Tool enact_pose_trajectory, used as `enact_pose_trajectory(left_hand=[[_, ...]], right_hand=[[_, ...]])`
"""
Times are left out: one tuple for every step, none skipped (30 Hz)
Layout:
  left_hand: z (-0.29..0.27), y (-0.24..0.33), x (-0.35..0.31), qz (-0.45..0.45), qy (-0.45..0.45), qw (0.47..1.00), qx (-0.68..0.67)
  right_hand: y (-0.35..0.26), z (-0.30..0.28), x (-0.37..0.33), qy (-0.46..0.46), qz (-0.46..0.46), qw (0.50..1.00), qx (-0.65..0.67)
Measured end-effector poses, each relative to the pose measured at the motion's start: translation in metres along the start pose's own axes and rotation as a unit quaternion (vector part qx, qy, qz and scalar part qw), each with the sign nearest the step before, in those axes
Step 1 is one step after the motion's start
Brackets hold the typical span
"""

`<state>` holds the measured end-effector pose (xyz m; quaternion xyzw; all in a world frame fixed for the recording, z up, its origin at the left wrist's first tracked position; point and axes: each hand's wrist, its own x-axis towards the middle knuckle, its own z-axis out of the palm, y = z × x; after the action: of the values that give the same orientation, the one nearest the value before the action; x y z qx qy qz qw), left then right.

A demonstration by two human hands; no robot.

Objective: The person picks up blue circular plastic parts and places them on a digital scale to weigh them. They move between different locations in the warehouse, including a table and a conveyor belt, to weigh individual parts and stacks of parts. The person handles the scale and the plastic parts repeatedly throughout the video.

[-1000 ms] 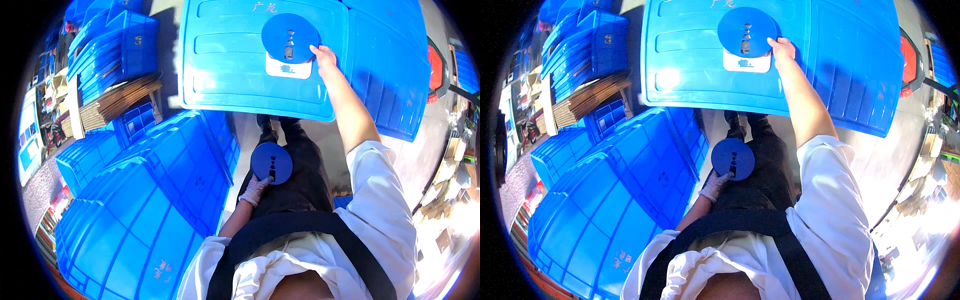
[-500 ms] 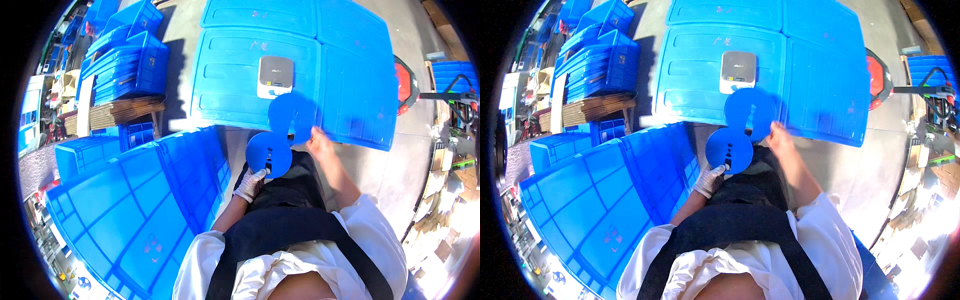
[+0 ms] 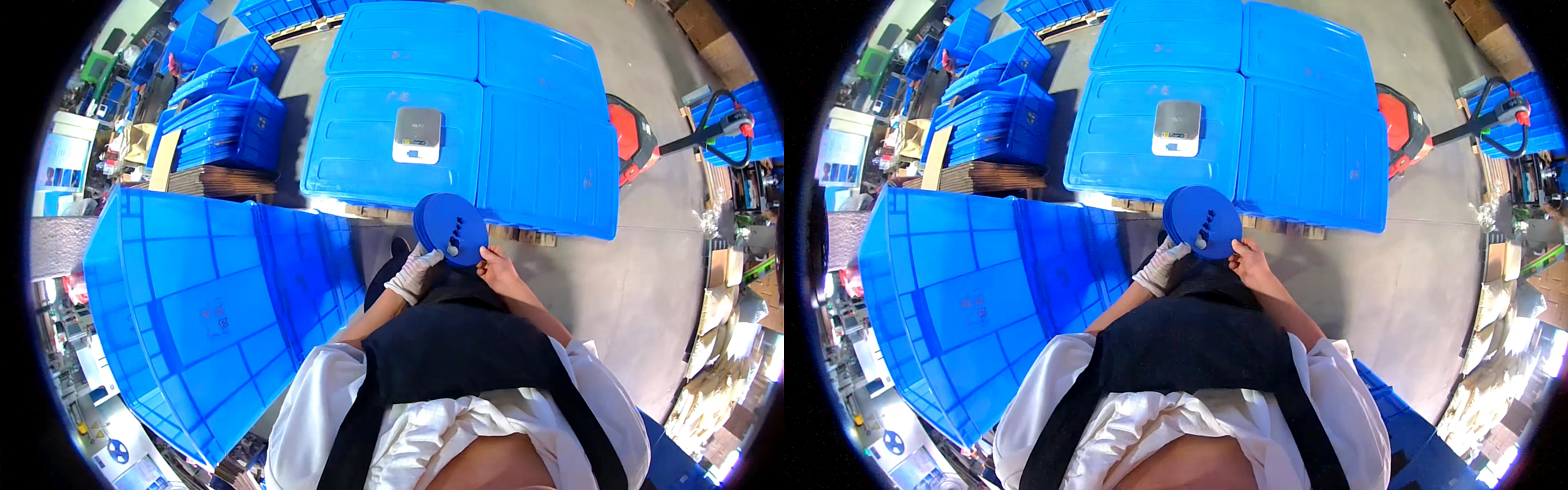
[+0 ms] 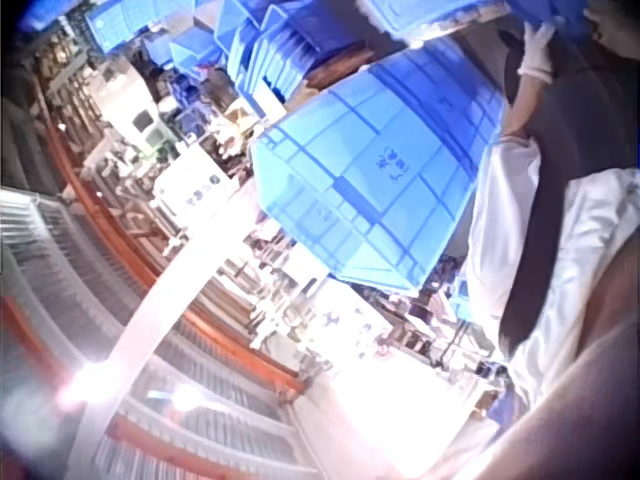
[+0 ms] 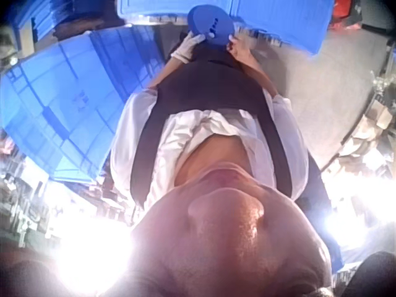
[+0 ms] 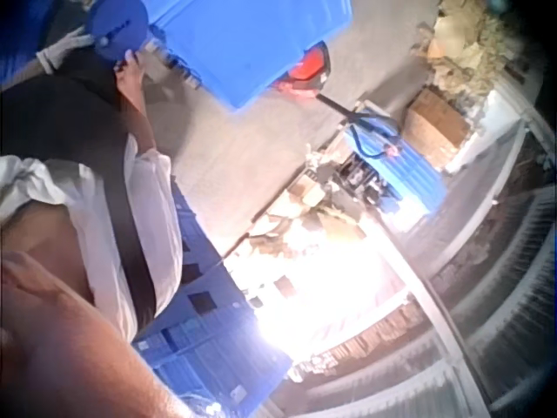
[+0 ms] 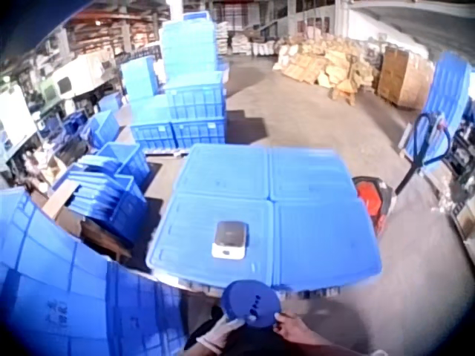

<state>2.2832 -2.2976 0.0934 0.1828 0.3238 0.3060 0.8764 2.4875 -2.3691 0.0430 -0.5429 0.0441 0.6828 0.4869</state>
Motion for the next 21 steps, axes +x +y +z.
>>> enact_pose_trajectory(left_hand=[[0.001, -0.009, -0.001, 0.027, -0.004, 0.999, -0.019], [0.0, -0.018, -0.004, 0.055, -0.005, 0.998, -0.038], [-0.004, -0.023, -0.009, 0.085, -0.005, 0.995, -0.056], [0.011, -0.018, -0.013, 0.111, 0.034, 0.992, -0.05], [0.007, -0.02, -0.015, 0.133, 0.076, 0.988, -0.036], [-0.003, -0.022, -0.021, 0.155, 0.12, 0.98, -0.022], [-0.012, -0.024, -0.028, 0.175, 0.166, 0.97, -0.011], [-0.019, -0.022, -0.036, 0.234, 0.171, 0.956, -0.043], [-0.045, -0.025, -0.041, 0.256, 0.221, 0.941, -0.001], [-0.05, -0.022, -0.051, 0.249, 0.273, 0.928, 0.049], [-0.054, -0.015, -0.065, 0.243, 0.327, 0.908, 0.101], [-0.068, -0.014, -0.077, 0.213, 0.358, 0.897, 0.146], [-0.089, -0.015, -0.092, 0.18, 0.392, 0.882, 0.192], [-0.12, -0.024, -0.108, 0.131, 0.426, 0.838, 0.313], [-0.149, -0.034, -0.123, 0.076, 0.453, 0.779, 0.426], [-0.164, -0.044, -0.12, 0.004, 0.448, 0.766, 0.461], [-0.176, -0.052, -0.113, -0.067, 0.436, 0.748, 0.496], [-0.188, -0.055, -0.122, -0.148, 0.439, 0.713, 0.527], [-0.169, -0.042, -0.123, -0.27, 0.423, 0.727, 0.468], [-0.181, -0.059, -0.135, -0.255, 0.427, 0.713, 0.495], [-0.196, -0.088, -0.147, -0.241, 0.425, 0.7, 0.52]], right_hand=[[-0.002, -0.002, -0.006, -0.02, 0.014, 1.0, -0.018], [-0.004, -0.002, -0.012, -0.041, 0.03, 0.998, -0.036], [-0.002, 0.0, -0.014, -0.064, 0.048, 0.995, -0.055], [-0.003, -0.007, -0.016, -0.082, 0.068, 0.991, -0.08], [-0.005, -0.009, -0.013, -0.085, 0.077, 0.988, -0.105], [-0.005, -0.008, -0.009, -0.089, 0.088, 0.984, -0.13], [-0.006, -0.009, -0.004, -0.091, 0.101, 0.978, -0.157], [-0.005, -0.009, 0.008, -0.084, 0.109, 0.973, -0.187], [-0.006, -0.009, 0.021, -0.081, 0.122, 0.971, -0.19], [-0.01, -0.015, 0.039, -0.071, 0.131, 0.97, -0.192], [-0.014, -0.015, 0.061, -0.068, 0.142, 0.968, -0.194], [-0.016, -0.013, 0.085, -0.055, 0.151, 0.968, -0.19], [-0.019, -0.001, 0.107, -0.051, 0.147, 0.967, -0.203], [-0.023, 0.013, 0.129, -0.046, 0.142, 0.965, -0.215], [-0.029, 0.026, 0.154, -0.041, 0.138, 0.963, -0.228], [-0.04, 0.014, 0.196, -0.009, 0.112, 0.963, -0.244], [-0.055, 0.001, 0.236, 0.024, 0.085, 0.962, -0.259], [-0.057, 0.019, 0.259, 0.04, 0.065, 0.956, -0.282], [-0.067, 0.027, 0.279, 0.067, 0.041, 0.949, -0.306], [-0.071, 0.053, 0.299, 0.074, 0.017, 0.952, -0.296], [-0.077, 0.067, 0.319, 0.089, -0.009, 0.954, -0.287]])
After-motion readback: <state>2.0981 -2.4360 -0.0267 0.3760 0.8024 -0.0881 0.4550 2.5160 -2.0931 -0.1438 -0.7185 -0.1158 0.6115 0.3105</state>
